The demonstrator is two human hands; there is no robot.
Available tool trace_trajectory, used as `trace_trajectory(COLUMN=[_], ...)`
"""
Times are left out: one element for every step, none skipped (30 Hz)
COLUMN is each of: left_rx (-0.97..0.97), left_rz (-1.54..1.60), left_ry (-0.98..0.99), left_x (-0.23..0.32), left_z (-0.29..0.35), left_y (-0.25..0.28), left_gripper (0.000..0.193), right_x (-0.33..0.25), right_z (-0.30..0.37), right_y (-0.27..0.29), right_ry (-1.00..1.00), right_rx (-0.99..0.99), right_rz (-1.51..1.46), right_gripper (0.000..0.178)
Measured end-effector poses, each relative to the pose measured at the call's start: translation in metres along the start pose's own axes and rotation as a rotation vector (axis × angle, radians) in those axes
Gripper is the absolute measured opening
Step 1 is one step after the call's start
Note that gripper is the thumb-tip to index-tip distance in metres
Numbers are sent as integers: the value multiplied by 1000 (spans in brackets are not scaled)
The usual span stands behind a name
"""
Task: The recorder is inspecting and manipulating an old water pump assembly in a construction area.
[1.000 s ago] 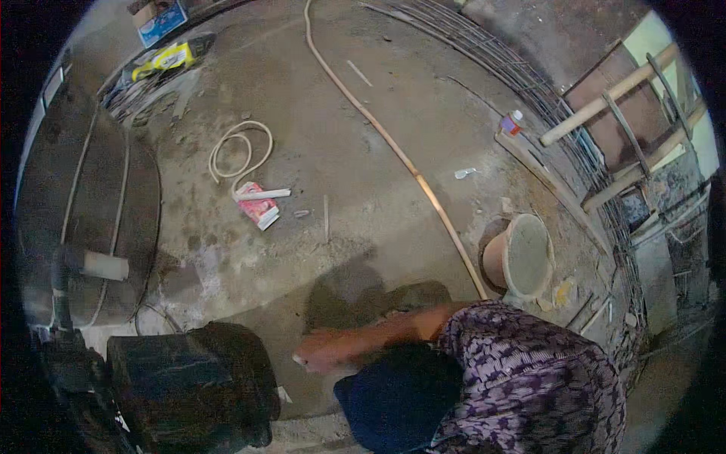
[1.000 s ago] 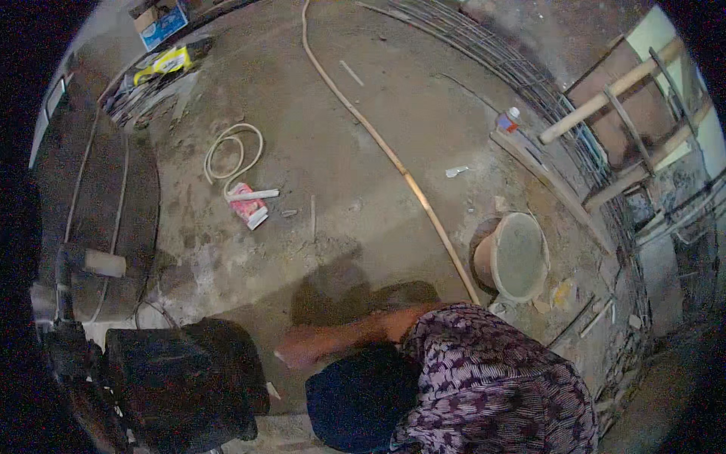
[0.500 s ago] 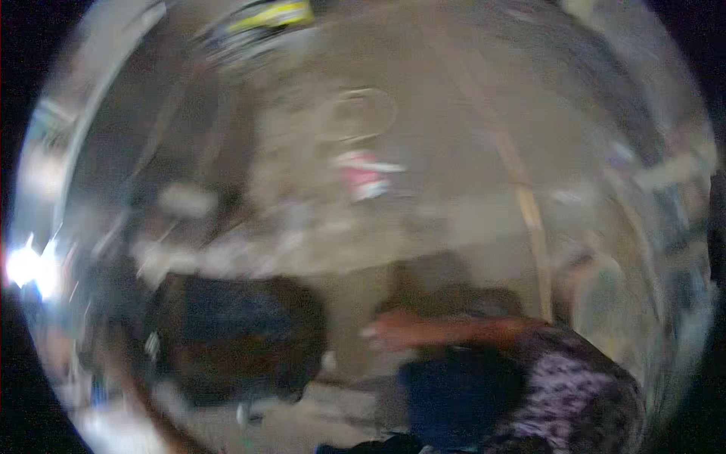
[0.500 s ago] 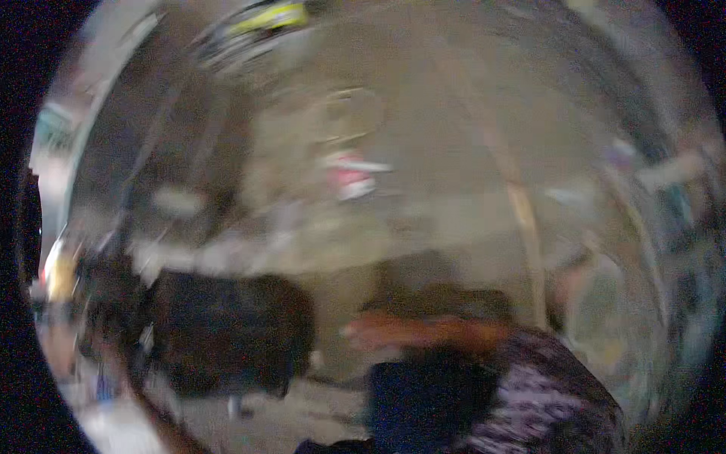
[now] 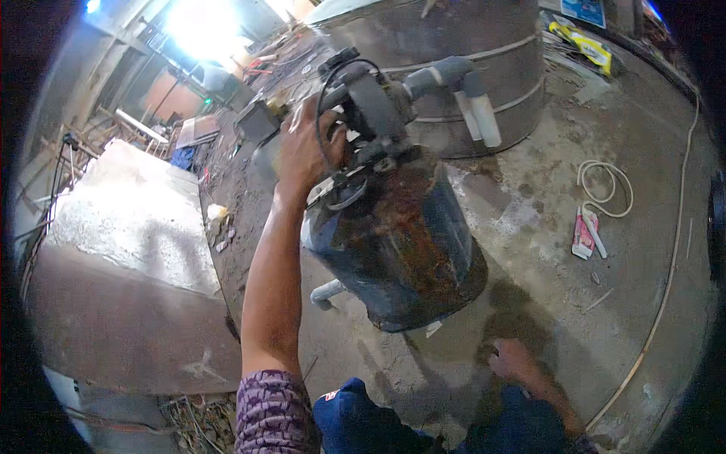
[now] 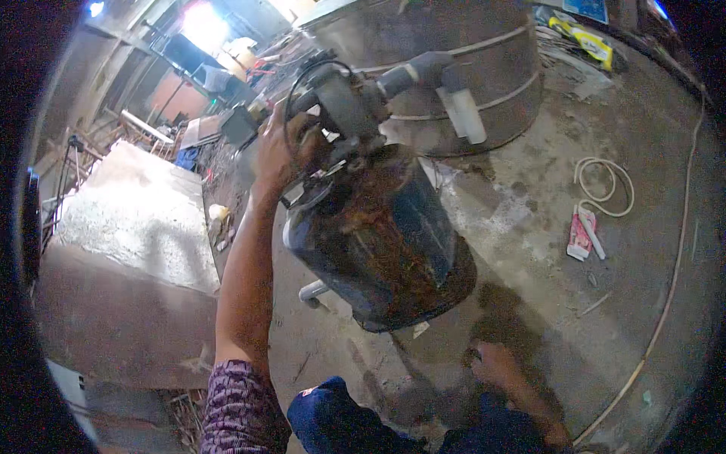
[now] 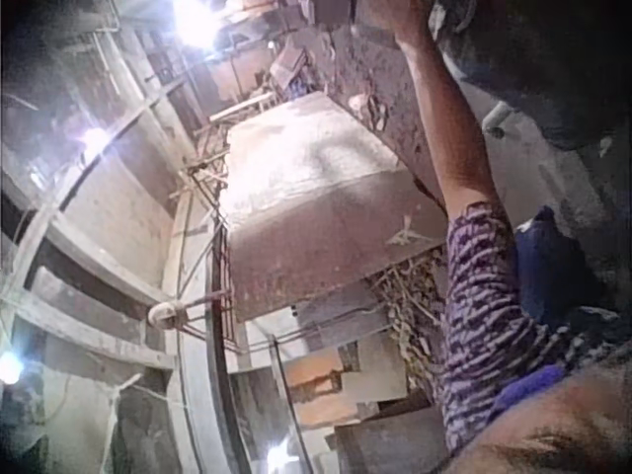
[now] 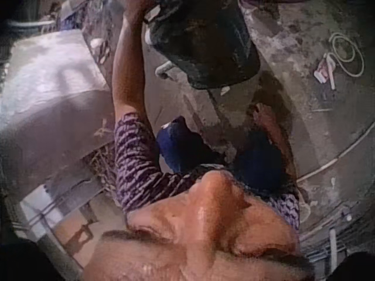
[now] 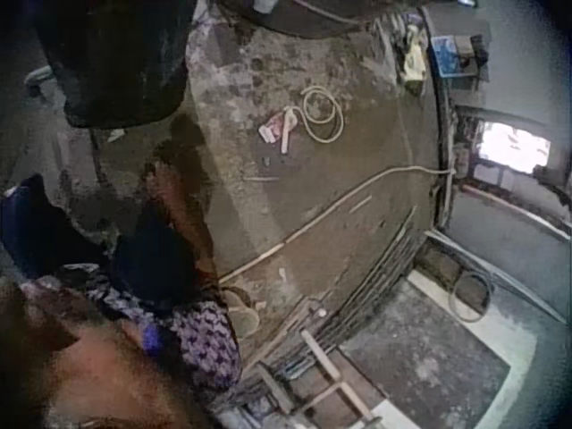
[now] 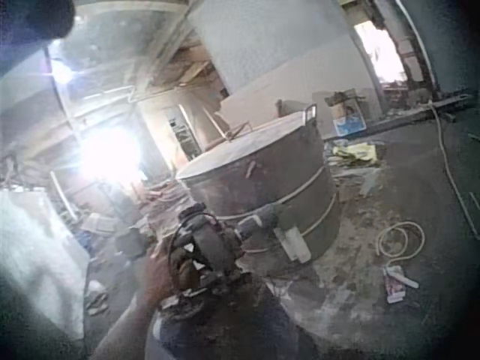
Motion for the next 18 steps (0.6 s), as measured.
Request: trace_trajectory(left_rx=[13, -27, -27, -40, -25, -25, -40, -39, -53, -34, 0, -9, -32, -36, -38, -52, -55, -54], left_rz=[13, 8, 31, 59, 65, 33, 58, 74, 58, 33, 75, 78, 48, 65, 101, 99, 65, 82], left_ry=[35, 91, 51, 56, 86, 63, 43, 30, 76, 75, 5, 14, 82, 78, 24, 38, 91, 96], left_x=[-3, -8, -6, -7, -10, -9, -8, -8, -11, -11, -6, -7, -12, -12, -8, -9, -12, -13], left_z=[3, 5, 6, 6, 6, 5, 4, 3, 3, 2, 2, 1, 1, 0, 0, 0, 0, 0], left_y=[1, -2, -1, -2, -1, -1, -2, -2, -3, -3, -1, -2, -4, -5, -5, -6, -6, -5], left_gripper=[27, 26, 26, 26, 26, 28, 28, 29, 29, 30, 30, 30, 31, 31, 31, 30, 30, 28], right_x=[5, 2, -4, 0, 5, 6, 11, 10, 4, 9, 9, 4, 8, 6, 0, 3, 3, -1], right_z=[0, -1, -3, -4, -5, -6, -6, -6, -6, -6, -6, -6, -5, -6, -7, -7, -8, -8], right_y=[-5, -3, -4, -3, -7, -13, -11, -13, -16, -15, -15, -16, -15, -12, -13, -10, -13, -15], right_ry=[-70, -23, 65, 30, -33, -39, -98, -82, 0, -71, -80, -21, -95, -83, -14, -75, -85, -25], right_rx=[-19, 31, 45, 84, 32, -44, -20, -44, -86, -71, -69, -86, -65, -44, -65, -23, -78, -114], right_rz=[46, 59, 30, 77, 66, 17, 62, 64, 13, 66, 47, -22, 25, 8, -48, -14, 32, 29], right_gripper=[43, 44, 45, 45, 45, 46, 46, 46, 46, 46, 45, 45, 45, 45, 45, 45, 46, 47])
Point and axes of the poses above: each hand's wrist, its own z-axis away from the middle knuckle, its own y-axis out of the back of the hand, x = y × z, the point moved 7 cm from there along -z, towards the middle knuckle
